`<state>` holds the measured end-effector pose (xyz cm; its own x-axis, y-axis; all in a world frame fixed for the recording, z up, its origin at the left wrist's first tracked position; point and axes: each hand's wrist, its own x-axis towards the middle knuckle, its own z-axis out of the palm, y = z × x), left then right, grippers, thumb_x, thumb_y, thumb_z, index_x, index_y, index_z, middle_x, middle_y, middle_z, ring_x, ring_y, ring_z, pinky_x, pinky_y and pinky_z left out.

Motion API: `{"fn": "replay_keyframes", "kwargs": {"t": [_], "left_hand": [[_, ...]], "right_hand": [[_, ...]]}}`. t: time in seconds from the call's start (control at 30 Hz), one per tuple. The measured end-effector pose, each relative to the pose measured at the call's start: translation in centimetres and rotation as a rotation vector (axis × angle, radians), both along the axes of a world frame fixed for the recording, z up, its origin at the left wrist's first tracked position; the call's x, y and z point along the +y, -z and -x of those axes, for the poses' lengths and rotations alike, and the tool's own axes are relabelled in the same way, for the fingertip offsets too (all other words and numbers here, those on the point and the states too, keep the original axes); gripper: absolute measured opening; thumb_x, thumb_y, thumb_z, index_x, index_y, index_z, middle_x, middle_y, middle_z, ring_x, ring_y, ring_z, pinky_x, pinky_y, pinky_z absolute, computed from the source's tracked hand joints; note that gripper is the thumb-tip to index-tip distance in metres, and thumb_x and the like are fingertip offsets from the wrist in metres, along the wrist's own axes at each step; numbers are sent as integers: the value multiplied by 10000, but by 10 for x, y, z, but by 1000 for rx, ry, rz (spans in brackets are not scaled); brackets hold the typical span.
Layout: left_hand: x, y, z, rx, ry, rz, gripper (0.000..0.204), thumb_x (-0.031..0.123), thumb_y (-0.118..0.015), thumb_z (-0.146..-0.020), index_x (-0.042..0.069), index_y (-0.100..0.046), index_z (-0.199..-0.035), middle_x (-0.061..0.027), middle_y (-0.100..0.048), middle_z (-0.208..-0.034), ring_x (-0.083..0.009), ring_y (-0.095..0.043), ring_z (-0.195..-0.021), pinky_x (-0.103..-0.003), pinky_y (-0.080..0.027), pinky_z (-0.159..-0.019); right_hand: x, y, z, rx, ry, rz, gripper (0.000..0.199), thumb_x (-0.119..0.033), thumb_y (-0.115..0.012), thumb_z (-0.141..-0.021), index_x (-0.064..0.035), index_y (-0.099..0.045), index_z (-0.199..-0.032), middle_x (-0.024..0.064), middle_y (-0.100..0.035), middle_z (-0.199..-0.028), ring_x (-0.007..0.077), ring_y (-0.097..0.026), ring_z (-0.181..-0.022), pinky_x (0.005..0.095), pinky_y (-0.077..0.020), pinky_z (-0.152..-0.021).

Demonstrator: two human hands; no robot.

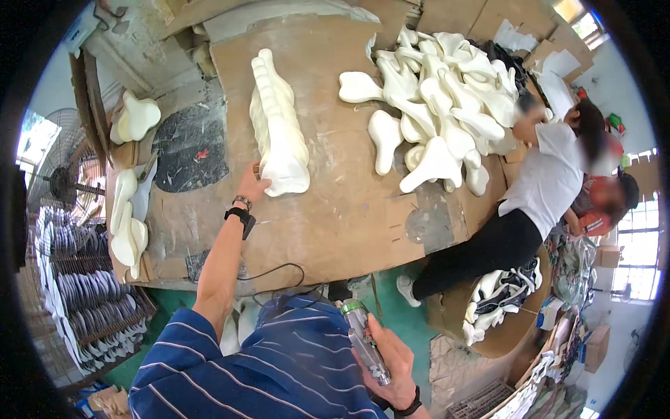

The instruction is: The person sits on the floor and removes white shoe parts from a large sack, placing them onto a wooden table. They repeatedly reach into the sack, pull out the parts, and arrange them on the table surface.

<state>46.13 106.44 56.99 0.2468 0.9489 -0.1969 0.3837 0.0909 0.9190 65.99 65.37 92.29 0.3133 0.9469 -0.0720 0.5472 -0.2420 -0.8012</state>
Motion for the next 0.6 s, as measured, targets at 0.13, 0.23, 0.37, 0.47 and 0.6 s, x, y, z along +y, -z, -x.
{"fn": "replay_keyframes", "kwargs": {"t": [0.13, 0.23, 0.37, 0.47, 0.6], "left_hand": [[1, 1, 7, -7, 22, 24, 747, 31, -750, -738, -30, -440, -1415, -187, -638, -1292, -276, -640, -1174, -382, -508, -1019], [-2, -3, 5, -50, 51, 43, 730, 35, -743, -750, -42, -431, -1405, -176, -636, -1274, -270, -642, -1146, -376, -505, -1016], [-35, -32, 3, -6, 108, -1, 709, 50, -740, -765, -52, -424, -1391, -165, -648, -1208, -255, -646, -1122, -375, -521, -975], [-76, -51, -25, -298, 122, 133, 702, 110, -774, -775, -28, -453, -1384, -158, -640, -1210, -233, -672, -1050, -369, -581, -817], [-77, -43, -92, -223, 233, 252, 710, 130, -791, -786, -20, -447, -1389, -173, -614, -1266, -232, -659, -1101, -363, -572, -863]], "right_hand": [[5, -1, -2, 59, -21, 87, 552, -44, -792, -806, 51, -622, -1323, 205, -697, -943, 343, -685, -791, 367, -533, -737], [3, 7, -4, 102, -3, 103, 574, -27, -797, -791, 42, -620, -1332, 216, -703, -956, 356, -693, -816, 377, -538, -747], [5, 14, -7, 52, 86, -5, 594, -26, -804, -784, 33, -614, -1344, 222, -705, -987, 367, -696, -845, 382, -545, -768], [4, 22, -12, 28, 162, -30, 606, -32, -812, -783, 31, -608, -1350, 219, -703, -1006, 366, -695, -856, 373, -547, -780], [2, 30, -14, 21, 188, -38, 601, -40, -811, -798, 36, -600, -1356, 204, -703, -1009, 349, -695, -856, 355, -545, -780]]}}
